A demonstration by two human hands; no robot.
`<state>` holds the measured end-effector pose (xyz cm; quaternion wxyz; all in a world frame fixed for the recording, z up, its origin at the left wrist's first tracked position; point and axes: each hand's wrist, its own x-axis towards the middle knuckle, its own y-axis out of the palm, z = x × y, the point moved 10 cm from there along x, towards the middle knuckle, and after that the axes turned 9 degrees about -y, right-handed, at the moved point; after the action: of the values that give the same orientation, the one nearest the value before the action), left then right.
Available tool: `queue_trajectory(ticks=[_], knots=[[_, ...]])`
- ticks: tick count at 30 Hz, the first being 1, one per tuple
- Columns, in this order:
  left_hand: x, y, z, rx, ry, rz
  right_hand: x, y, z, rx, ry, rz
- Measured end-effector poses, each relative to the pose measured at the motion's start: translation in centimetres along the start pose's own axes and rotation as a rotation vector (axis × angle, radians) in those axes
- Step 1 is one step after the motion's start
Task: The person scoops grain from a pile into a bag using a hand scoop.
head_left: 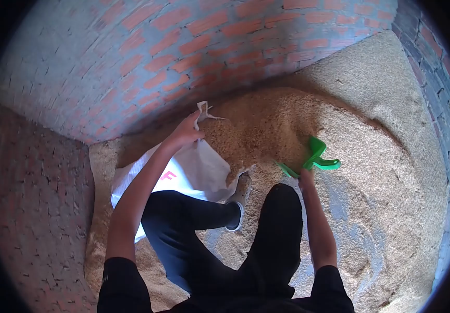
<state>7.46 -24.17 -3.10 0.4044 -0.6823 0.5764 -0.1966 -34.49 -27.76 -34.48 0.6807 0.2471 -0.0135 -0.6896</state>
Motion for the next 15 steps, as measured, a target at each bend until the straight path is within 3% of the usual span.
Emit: queue_trajectory(ticks=[1,3,4,6,7,9,11,13,15], knots=[[0.4,0.3,0.7,0.003,-0.002,-0.005,-0.6,-0.1,1.3,-0.016,-0.007,-0.092],[0.0,-0.1,-1.2,0.120,0.285,-0.157,-1.5,1.7,4.6,0.042,-0.093,-0.060],[-1.0,0.4,-2.2,-0.043,-0.028,0.062,-1.9,2.5,6.3,0.037,-0.094,-0.052],[-1.6,0.4,-2.8,-0.069,-0.077,0.076,-2.7,4.2,9.8,-0.289,-0.124,-0.023],[-1.6,0.5,-2.5,-0.089,-0.121,0.095,-2.7,5.2,10.5,-0.293,-0.128,-0.020],[-1.6,0.2,-2.5,-0.111,-0.132,0.087,-3.1,9.7,13.6,-0.410,-0.364,0.138],[-1.6,0.0,-2.4,-0.126,-0.139,0.076,-6.1,14.8,17.3,-0.601,-0.400,0.119],[-1.7,-0.6,-2.3,-0.190,-0.137,0.002,-6.9,18.9,16.2,-0.855,-0.361,0.212],[-2.7,-1.1,-3.7,-0.237,-0.160,0.029,-9.8,23.3,16.4,-0.814,-0.355,0.335]])
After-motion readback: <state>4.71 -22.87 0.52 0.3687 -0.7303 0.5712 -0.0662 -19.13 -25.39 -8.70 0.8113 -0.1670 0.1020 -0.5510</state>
